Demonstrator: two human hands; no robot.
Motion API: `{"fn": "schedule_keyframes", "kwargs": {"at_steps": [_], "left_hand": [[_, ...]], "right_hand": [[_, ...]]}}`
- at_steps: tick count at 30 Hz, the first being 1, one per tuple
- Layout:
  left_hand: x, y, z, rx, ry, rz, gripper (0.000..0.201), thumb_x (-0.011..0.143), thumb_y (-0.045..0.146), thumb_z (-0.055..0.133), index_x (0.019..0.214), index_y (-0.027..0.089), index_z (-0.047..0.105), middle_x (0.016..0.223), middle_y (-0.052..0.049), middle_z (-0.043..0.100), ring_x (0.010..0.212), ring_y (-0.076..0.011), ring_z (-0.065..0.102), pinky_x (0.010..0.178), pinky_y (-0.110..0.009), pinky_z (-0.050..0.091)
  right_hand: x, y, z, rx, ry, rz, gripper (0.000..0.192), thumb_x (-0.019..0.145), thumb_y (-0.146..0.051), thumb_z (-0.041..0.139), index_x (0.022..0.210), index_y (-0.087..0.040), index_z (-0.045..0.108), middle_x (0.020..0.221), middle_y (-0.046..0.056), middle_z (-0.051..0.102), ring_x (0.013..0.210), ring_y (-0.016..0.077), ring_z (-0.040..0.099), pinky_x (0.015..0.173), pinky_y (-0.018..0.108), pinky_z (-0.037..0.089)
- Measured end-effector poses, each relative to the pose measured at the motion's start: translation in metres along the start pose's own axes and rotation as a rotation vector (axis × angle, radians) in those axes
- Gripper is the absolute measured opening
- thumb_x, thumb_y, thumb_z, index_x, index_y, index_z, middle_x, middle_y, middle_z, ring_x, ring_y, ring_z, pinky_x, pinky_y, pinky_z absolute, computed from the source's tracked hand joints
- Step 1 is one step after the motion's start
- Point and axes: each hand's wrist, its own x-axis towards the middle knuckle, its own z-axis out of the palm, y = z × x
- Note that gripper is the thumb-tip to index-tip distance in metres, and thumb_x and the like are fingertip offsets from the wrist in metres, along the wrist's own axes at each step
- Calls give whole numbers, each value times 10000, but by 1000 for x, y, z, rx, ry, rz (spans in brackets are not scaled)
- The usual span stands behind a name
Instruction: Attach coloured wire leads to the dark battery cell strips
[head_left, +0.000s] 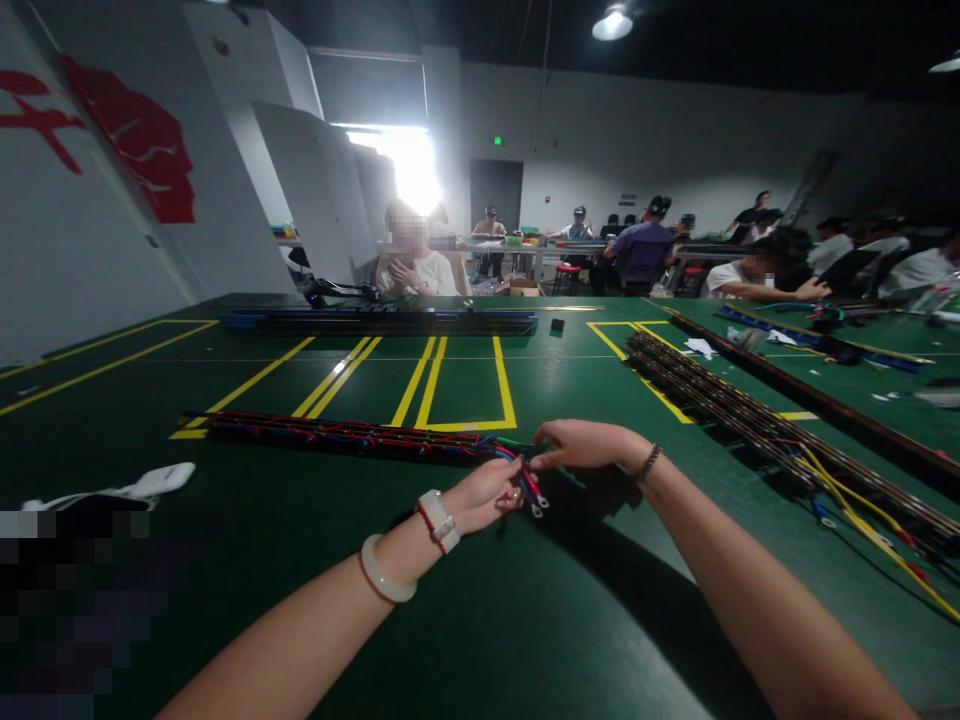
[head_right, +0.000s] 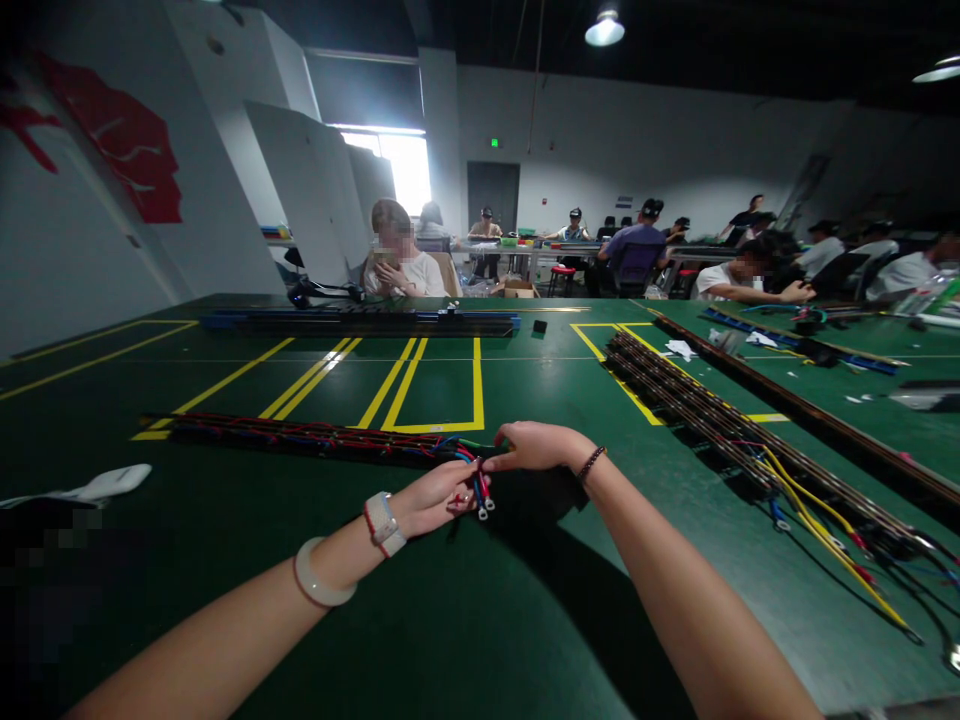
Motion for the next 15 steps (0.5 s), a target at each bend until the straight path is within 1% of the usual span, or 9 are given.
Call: {"fn": "schedule_keyframes", "kwargs": {"at_steps": [2, 3, 6, 8, 11, 13, 15], "left_hand": [[1, 0, -2, -31, 14, -13, 202, 932, 224, 409, 802, 113, 517, 651, -10, 535, 404, -11, 387, 358, -125, 206], [1, 0, -3, -42, 19, -16, 198, 933, 236, 412, 808, 116, 509, 665, -14, 545, 403, -11, 396, 352, -124, 207], [3, -1, -7, -49, 39, -20, 217, 926, 296, 438, 805, 125, 495, 649, 2, 535, 382, -6, 377, 345, -123, 214], [4, -1, -8, -45, 44, -34, 249, 920, 328, 447, 775, 129, 486, 616, 19, 506, 376, -5, 366, 349, -126, 227], [3, 1, -8, -52, 15, -64, 282, 915, 341, 454, 716, 141, 457, 580, 35, 462, 383, -14, 372, 348, -132, 226], [1, 3, -7, -66, -14, -81, 301, 918, 339, 443, 685, 149, 433, 561, 40, 437, 389, -21, 379, 354, -135, 237], [-1, 5, -6, -82, -33, -87, 310, 928, 327, 414, 671, 155, 420, 552, 39, 430, 399, -29, 395, 372, -137, 272]], "right_hand": [[3, 9, 1, -20, 52, -42, 257, 832, -338, 539, 1014, -227, 683, 943, 55, 708, 773, 183, 645, 636, 257, 458], [5, 13, 3, -46, 83, -53, 229, 824, -268, 538, 986, -241, 699, 938, 45, 712, 785, 185, 648, 656, 261, 459], [12, 21, 10, -174, 195, -52, 262, 772, -134, 553, 928, -257, 724, 894, 41, 722, 820, 201, 648, 759, 299, 452], [17, 24, 16, -275, 275, -39, 260, 763, -110, 566, 899, -259, 730, 854, 47, 721, 837, 210, 640, 881, 365, 411], [25, 28, 25, -415, 397, -27, 226, 774, -112, 581, 859, -257, 731, 808, 49, 708, 870, 216, 616, 1023, 465, 288], [29, 31, 30, -488, 460, -58, 234, 786, -92, 564, 845, -250, 726, 758, 41, 691, 881, 210, 598, 1072, 472, 233], [31, 34, 36, -533, 500, -118, 254, 799, -68, 534, 857, -236, 716, 732, 36, 676, 899, 204, 585, 1102, 452, 211]]}}
